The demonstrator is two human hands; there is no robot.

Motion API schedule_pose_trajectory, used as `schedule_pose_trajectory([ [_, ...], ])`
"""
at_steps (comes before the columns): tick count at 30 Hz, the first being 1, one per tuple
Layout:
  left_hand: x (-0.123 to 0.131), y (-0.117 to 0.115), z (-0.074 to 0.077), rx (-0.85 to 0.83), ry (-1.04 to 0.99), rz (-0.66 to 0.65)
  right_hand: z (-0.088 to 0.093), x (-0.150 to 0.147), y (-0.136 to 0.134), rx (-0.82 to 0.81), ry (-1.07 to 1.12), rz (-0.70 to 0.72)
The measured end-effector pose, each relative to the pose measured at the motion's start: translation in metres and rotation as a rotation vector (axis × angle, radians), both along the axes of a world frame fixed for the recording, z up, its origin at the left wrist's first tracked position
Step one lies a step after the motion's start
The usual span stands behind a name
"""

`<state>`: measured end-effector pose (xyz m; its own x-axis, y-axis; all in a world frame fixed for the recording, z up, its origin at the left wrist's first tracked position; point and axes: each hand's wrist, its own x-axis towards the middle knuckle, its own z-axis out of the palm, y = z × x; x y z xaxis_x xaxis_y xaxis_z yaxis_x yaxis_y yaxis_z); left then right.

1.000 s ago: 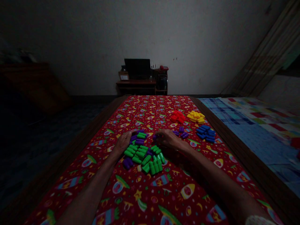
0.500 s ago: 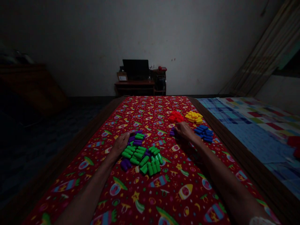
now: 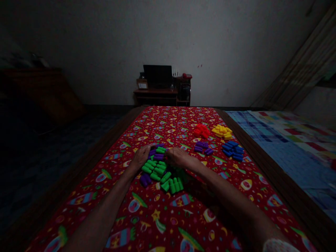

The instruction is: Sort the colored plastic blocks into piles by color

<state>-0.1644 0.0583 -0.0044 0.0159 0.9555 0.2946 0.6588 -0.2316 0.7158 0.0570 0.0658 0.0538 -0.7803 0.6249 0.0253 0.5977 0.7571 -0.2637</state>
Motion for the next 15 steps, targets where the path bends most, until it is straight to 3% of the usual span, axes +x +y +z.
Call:
schedule_pose_trajectory([
  [5, -0.001, 0.002, -0.001, 0.01, 0.01, 0.0, 0.005, 0.009, -0.006, -0.104, -0.071, 0.101],
  [10, -0.003, 0.002, -0.003, 0.013, 0.017, 0.002, 0.001, 0.01, -0.013, -0.092, -0.057, 0.015],
  [15, -0.004, 0.003, -0.004, -0.002, 0.012, -0.002, -0.003, 0.01, -0.01, -0.212, -0.025, -0.017],
])
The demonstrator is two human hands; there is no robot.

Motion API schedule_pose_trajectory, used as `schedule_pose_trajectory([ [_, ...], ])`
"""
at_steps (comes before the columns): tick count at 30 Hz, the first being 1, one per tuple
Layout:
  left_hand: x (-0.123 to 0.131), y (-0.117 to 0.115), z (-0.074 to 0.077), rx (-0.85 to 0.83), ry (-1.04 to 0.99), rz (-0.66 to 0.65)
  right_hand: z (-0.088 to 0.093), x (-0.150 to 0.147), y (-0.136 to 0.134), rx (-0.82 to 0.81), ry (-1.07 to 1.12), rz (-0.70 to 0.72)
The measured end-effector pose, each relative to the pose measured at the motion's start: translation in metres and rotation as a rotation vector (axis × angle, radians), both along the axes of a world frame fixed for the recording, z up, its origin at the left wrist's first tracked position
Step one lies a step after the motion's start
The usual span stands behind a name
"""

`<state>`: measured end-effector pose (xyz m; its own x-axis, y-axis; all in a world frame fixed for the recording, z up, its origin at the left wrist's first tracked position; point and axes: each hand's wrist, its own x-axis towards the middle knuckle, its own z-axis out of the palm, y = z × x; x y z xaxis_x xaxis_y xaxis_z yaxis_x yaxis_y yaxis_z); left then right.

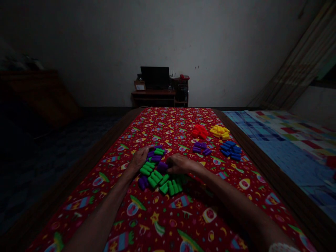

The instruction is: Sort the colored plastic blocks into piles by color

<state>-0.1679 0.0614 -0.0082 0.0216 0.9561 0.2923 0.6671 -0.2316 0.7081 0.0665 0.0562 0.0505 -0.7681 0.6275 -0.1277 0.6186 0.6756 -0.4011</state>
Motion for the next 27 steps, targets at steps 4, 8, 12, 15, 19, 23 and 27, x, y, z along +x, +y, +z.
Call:
schedule_pose_trajectory([
  [4, 0.001, -0.001, 0.005, 0.031, 0.022, 0.025, 0.0, 0.011, 0.007, -0.022, 0.152, -0.027],
  [8, 0.012, -0.007, 0.017, 0.183, 0.05, -0.001, -0.006, 0.016, 0.013, 0.025, 0.323, -0.121],
  [12, 0.028, -0.011, 0.024, 0.136, 0.063, -0.232, -0.014, 0.009, 0.015, 0.006, 0.421, -0.113],
  [15, 0.03, -0.009, 0.021, 0.11, 0.013, -0.243, -0.011, 0.01, 0.016, -0.004, 0.392, -0.126],
  [19, 0.016, -0.001, 0.012, 0.143, -0.084, -0.087, 0.005, 0.037, 0.027, 0.101, 0.308, -0.204],
  [23, 0.008, 0.004, 0.009, 0.118, -0.113, 0.033, 0.015, 0.084, 0.044, 0.184, 0.17, -0.288],
  [27, 0.013, 0.003, 0.014, 0.14, -0.089, 0.027, 0.01, 0.122, 0.058, 0.177, 0.101, -0.362],
])
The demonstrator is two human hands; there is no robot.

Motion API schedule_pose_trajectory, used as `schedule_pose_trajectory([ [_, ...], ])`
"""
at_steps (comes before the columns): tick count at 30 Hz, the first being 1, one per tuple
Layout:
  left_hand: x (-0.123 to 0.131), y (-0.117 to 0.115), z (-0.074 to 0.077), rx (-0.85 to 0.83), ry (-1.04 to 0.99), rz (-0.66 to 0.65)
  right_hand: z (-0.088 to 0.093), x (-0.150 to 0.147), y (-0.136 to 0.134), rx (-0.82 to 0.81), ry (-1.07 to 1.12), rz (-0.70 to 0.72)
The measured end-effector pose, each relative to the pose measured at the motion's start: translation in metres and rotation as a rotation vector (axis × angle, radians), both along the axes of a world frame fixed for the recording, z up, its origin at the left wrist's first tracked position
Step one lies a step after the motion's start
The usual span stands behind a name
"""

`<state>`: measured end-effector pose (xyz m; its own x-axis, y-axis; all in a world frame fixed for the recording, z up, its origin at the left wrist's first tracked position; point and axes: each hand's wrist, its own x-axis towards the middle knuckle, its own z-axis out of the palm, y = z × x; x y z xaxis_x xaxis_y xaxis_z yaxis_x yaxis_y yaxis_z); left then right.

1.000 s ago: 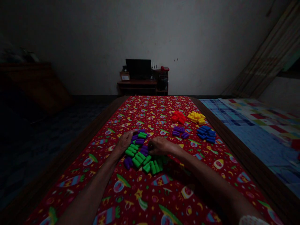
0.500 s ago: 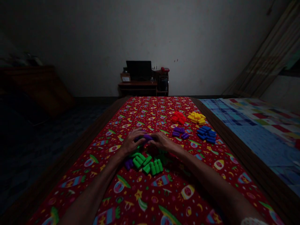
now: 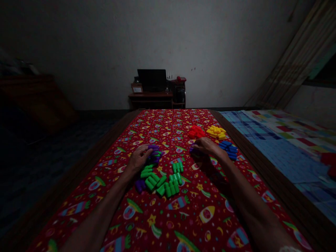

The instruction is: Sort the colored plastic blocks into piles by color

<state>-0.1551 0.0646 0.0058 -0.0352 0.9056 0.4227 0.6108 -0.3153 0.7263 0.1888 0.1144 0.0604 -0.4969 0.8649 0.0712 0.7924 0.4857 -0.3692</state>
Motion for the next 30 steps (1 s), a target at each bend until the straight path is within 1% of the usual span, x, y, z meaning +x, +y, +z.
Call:
schedule_pose_trajectory([
  [2, 0.005, -0.002, 0.006, 0.029, 0.033, -0.01, -0.003, 0.009, 0.005, 0.013, 0.078, -0.025],
  [4, 0.012, -0.005, 0.013, 0.058, 0.066, -0.04, -0.002, 0.008, 0.007, 0.092, 0.21, -0.093],
  [6, 0.022, -0.009, 0.019, 0.09, 0.089, -0.098, 0.003, -0.002, 0.003, 0.135, 0.369, -0.142],
  [7, 0.028, -0.012, 0.022, 0.111, 0.093, -0.128, 0.005, -0.011, -0.001, 0.108, 0.449, -0.123],
  [8, 0.034, -0.015, 0.024, 0.134, 0.092, -0.155, 0.008, -0.021, -0.008, 0.049, 0.518, -0.064],
  [9, 0.041, -0.018, 0.026, 0.155, 0.091, -0.181, 0.01, -0.033, -0.015, -0.029, 0.564, 0.031],
  [11, 0.052, -0.024, 0.029, 0.185, 0.097, -0.221, 0.012, -0.058, -0.032, -0.166, 0.555, 0.254],
  [12, 0.057, -0.027, 0.03, 0.188, 0.106, -0.233, 0.013, -0.068, -0.039, -0.193, 0.511, 0.34],
  [13, 0.06, -0.029, 0.031, 0.187, 0.116, -0.238, 0.013, -0.075, -0.044, -0.19, 0.456, 0.395],
  [14, 0.062, -0.031, 0.032, 0.179, 0.126, -0.236, 0.014, -0.08, -0.047, -0.164, 0.402, 0.414],
  [15, 0.062, -0.032, 0.032, 0.167, 0.137, -0.226, 0.015, -0.08, -0.048, -0.125, 0.36, 0.401],
  [17, 0.058, -0.032, 0.034, 0.142, 0.163, -0.191, 0.019, -0.069, -0.043, -0.039, 0.304, 0.292],
  [18, 0.053, -0.03, 0.034, 0.136, 0.18, -0.165, 0.021, -0.06, -0.038, 0.009, 0.268, 0.196],
  [19, 0.048, -0.027, 0.033, 0.135, 0.202, -0.136, 0.023, -0.048, -0.033, 0.061, 0.212, 0.07],
  [22, 0.026, -0.014, 0.025, 0.146, 0.275, -0.04, 0.027, -0.013, -0.021, 0.166, -0.081, -0.348],
  [23, 0.019, -0.01, 0.02, 0.134, 0.3, -0.013, 0.027, -0.004, -0.019, 0.171, -0.182, -0.445],
  [24, 0.012, -0.005, 0.015, 0.107, 0.322, 0.013, 0.025, 0.002, -0.018, 0.162, -0.264, -0.503],
  [25, 0.006, -0.002, 0.009, 0.065, 0.339, 0.037, 0.024, 0.006, -0.018, 0.146, -0.323, -0.523],
  [27, -0.003, 0.003, -0.001, -0.045, 0.355, 0.07, 0.019, 0.009, -0.019, 0.1, -0.387, -0.489],
  [30, -0.006, 0.005, -0.01, -0.172, 0.338, 0.041, 0.016, 0.007, -0.019, 0.056, -0.409, -0.407],
])
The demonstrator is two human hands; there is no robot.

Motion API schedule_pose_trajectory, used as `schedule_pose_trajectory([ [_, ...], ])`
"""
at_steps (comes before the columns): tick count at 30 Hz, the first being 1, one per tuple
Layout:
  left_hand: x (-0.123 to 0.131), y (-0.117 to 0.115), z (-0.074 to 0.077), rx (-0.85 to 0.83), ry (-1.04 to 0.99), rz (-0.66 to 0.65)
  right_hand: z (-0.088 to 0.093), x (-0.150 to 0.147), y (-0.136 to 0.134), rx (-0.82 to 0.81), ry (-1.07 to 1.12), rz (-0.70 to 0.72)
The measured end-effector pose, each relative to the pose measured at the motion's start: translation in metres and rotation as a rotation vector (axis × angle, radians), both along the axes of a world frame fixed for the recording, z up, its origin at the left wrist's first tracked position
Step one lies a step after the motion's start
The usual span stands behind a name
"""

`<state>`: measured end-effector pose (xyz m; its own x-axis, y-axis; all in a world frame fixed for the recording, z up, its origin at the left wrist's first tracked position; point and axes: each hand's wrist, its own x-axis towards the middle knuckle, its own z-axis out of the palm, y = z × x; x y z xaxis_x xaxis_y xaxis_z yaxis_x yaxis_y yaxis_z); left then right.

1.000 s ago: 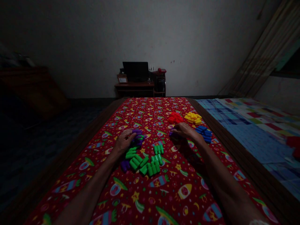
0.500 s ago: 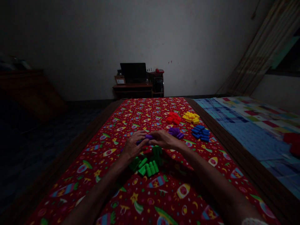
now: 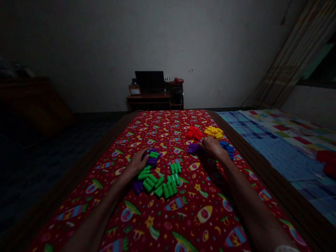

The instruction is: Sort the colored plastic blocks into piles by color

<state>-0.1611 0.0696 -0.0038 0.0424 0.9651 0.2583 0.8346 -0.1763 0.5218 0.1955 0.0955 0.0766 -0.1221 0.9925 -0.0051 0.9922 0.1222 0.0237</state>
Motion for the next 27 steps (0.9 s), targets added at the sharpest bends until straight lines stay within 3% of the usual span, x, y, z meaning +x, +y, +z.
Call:
schedule_pose_trajectory([
  [5, 0.006, -0.003, 0.002, -0.062, -0.149, -0.106, 0.01, -0.008, -0.001, 0.122, 0.06, 0.047],
  [9, 0.009, -0.005, 0.007, -0.097, -0.226, -0.107, 0.01, -0.035, -0.013, 0.169, 0.206, 0.259],
  [14, 0.011, -0.009, 0.012, -0.139, -0.255, -0.118, -0.037, -0.1, -0.035, 0.086, 0.445, 0.759],
  [16, 0.012, -0.01, 0.014, -0.135, -0.272, -0.125, -0.059, -0.12, -0.041, 0.128, 0.432, 0.837],
  [19, 0.014, -0.01, 0.015, -0.109, -0.289, -0.109, -0.076, -0.132, -0.045, 0.162, 0.404, 0.816],
  [21, 0.013, -0.01, 0.015, -0.097, -0.281, -0.108, -0.074, -0.128, -0.044, 0.142, 0.424, 0.796],
  [27, 0.002, -0.013, 0.023, -0.149, -0.21, -0.157, -0.03, -0.081, -0.021, 0.159, 0.573, 0.608],
])
